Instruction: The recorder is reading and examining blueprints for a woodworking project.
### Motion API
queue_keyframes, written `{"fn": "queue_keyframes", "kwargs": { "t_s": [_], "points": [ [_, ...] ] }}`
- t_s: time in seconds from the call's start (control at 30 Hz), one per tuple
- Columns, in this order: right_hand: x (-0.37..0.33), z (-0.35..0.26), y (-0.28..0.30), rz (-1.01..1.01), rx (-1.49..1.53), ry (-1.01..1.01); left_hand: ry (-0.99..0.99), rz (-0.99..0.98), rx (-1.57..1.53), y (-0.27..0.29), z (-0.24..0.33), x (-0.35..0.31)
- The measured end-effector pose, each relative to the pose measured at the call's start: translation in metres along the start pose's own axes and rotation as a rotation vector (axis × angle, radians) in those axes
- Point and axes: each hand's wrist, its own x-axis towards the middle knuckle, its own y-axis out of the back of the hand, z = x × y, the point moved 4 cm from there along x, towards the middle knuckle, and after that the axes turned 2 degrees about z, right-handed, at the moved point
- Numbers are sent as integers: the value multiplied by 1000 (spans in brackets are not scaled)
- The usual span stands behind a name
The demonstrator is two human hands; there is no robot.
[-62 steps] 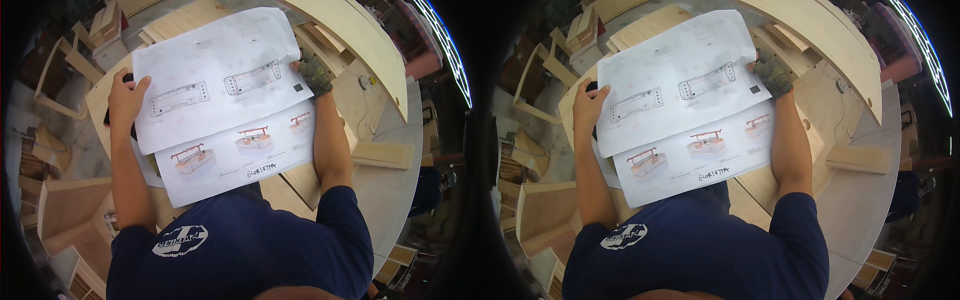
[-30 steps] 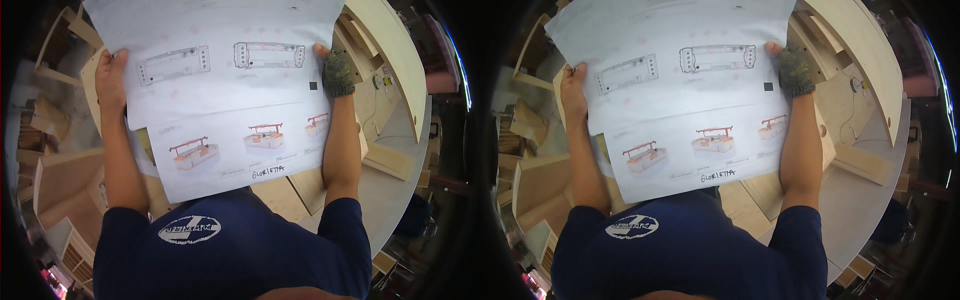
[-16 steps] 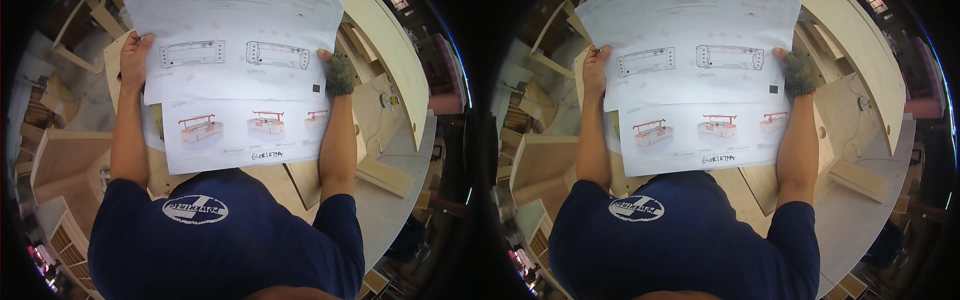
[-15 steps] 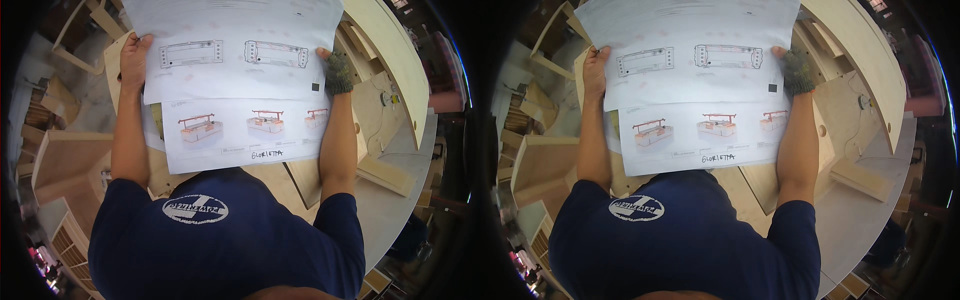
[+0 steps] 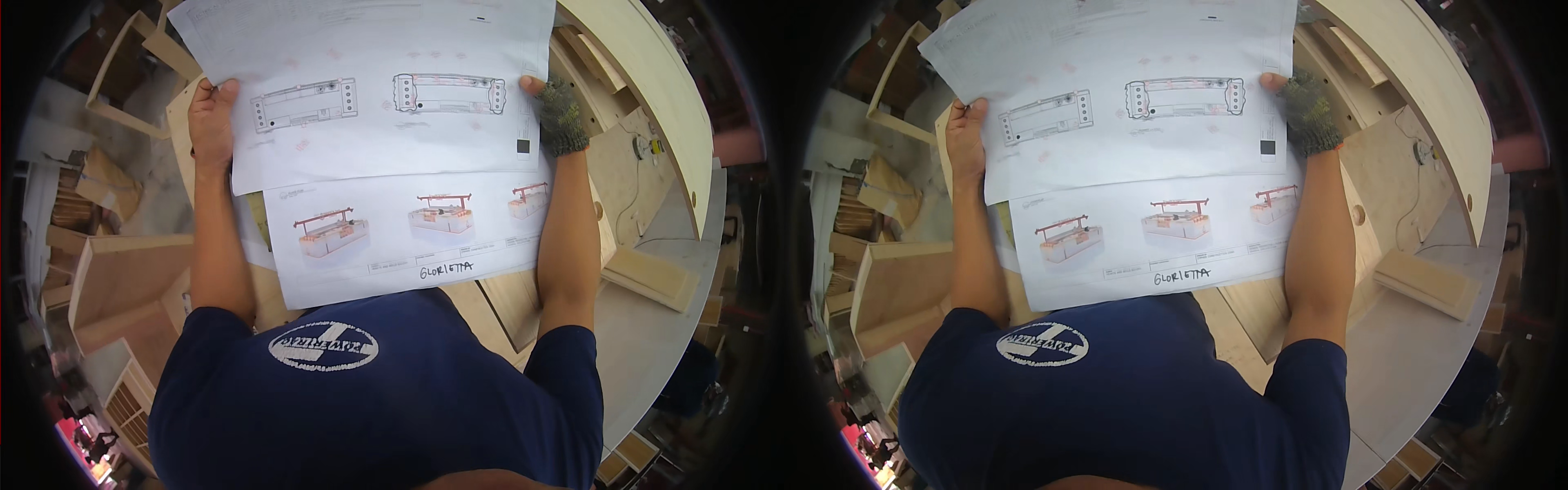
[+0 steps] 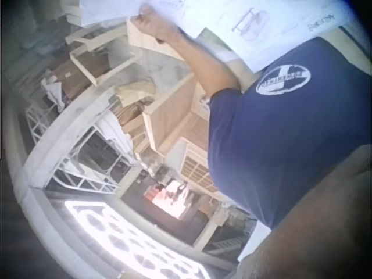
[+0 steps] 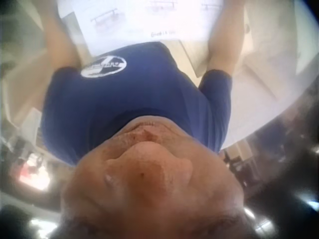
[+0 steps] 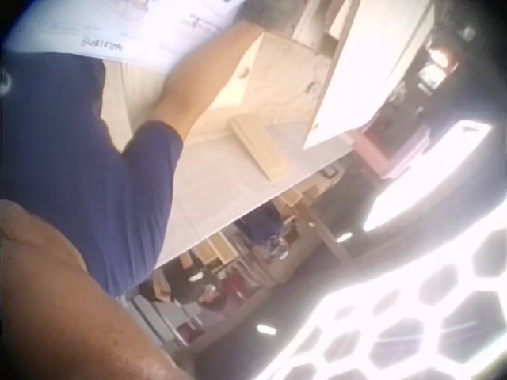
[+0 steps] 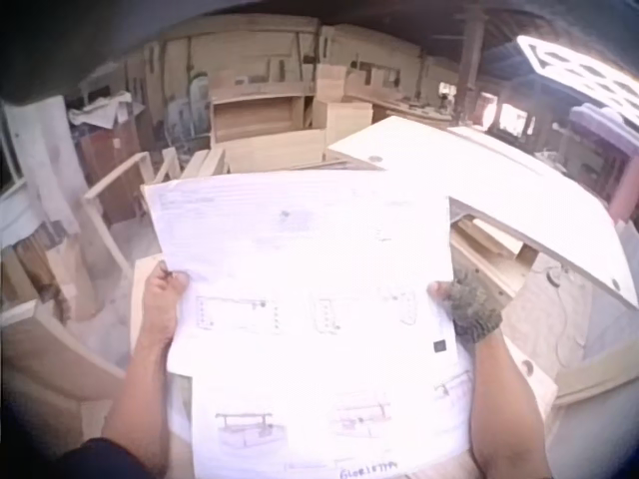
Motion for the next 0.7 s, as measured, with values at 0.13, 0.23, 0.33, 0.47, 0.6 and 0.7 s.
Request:
{"fn": "queue_keyframes", "kwargs": {
  "t_s": [0.13,0.23,0.33,0.47,0.6,0.7],
  "points": [
    [1,-1,0,-95,50,32,-4,24,88,-1,3,-1],
    [-3,-6,-5,-105,28,39,3,40,46,3,3,-1],
    [-1,-2,-4,-72,-33,31,-7,35,24,1,1,0],
    [-1,-1,-3,-103,-66,22,-2,12,11,1,-1,0],
    [-1,-2,-2,-55,-93,8,-7,14,47,3,0,-2],
    [-2,-1,-2,-65,-59,26,-2,15,52,6,0,-2]
  ]
}}
